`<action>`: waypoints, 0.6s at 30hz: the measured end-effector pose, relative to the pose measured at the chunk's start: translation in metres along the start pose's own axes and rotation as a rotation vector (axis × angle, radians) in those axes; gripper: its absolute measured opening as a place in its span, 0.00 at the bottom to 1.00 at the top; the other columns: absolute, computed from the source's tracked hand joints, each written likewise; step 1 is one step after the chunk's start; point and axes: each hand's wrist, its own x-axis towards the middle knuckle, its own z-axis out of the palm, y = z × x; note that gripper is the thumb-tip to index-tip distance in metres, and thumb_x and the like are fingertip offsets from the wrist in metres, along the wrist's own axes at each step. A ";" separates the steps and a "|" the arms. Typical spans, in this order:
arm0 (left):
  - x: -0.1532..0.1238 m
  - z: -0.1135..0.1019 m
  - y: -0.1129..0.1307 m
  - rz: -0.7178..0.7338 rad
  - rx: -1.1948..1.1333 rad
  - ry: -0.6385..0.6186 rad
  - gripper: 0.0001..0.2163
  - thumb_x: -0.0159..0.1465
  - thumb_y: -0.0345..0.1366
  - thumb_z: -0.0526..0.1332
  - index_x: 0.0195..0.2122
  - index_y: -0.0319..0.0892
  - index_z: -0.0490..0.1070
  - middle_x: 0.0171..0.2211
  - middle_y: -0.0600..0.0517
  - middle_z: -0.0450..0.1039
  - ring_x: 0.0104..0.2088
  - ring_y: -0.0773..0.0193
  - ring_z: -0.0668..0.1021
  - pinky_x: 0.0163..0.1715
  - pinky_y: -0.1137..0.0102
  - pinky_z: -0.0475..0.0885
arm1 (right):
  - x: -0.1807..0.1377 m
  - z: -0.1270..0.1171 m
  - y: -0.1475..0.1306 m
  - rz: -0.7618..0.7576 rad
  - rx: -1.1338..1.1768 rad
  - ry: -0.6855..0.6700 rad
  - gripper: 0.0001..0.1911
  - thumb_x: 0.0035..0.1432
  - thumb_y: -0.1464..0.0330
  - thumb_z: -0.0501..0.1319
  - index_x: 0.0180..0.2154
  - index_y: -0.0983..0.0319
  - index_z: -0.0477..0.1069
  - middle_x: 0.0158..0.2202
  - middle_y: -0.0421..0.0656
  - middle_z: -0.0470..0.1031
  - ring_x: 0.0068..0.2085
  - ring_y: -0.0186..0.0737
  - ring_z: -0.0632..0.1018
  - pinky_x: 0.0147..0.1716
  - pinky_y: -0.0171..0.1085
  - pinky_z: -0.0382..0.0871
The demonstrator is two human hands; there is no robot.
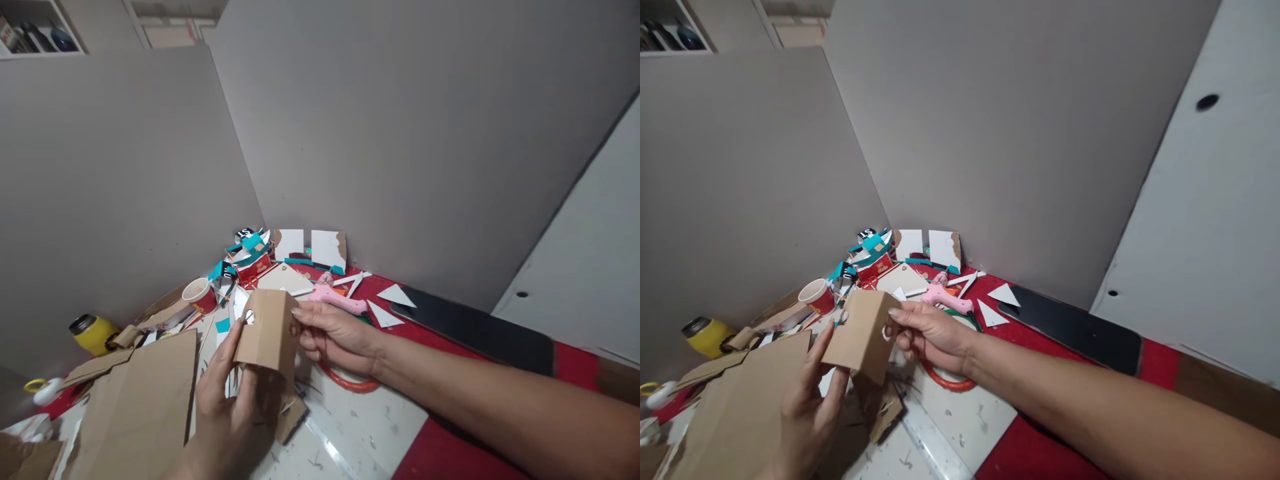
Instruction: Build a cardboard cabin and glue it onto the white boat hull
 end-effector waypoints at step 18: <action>0.005 0.001 -0.008 0.168 0.150 -0.239 0.41 0.56 0.32 0.60 0.69 0.46 0.41 0.68 0.36 0.43 0.66 0.43 0.55 0.58 0.47 0.61 | -0.005 0.000 0.009 -0.031 -0.229 0.009 0.15 0.55 0.59 0.66 0.38 0.64 0.72 0.20 0.36 0.69 0.15 0.23 0.59 0.16 0.26 0.65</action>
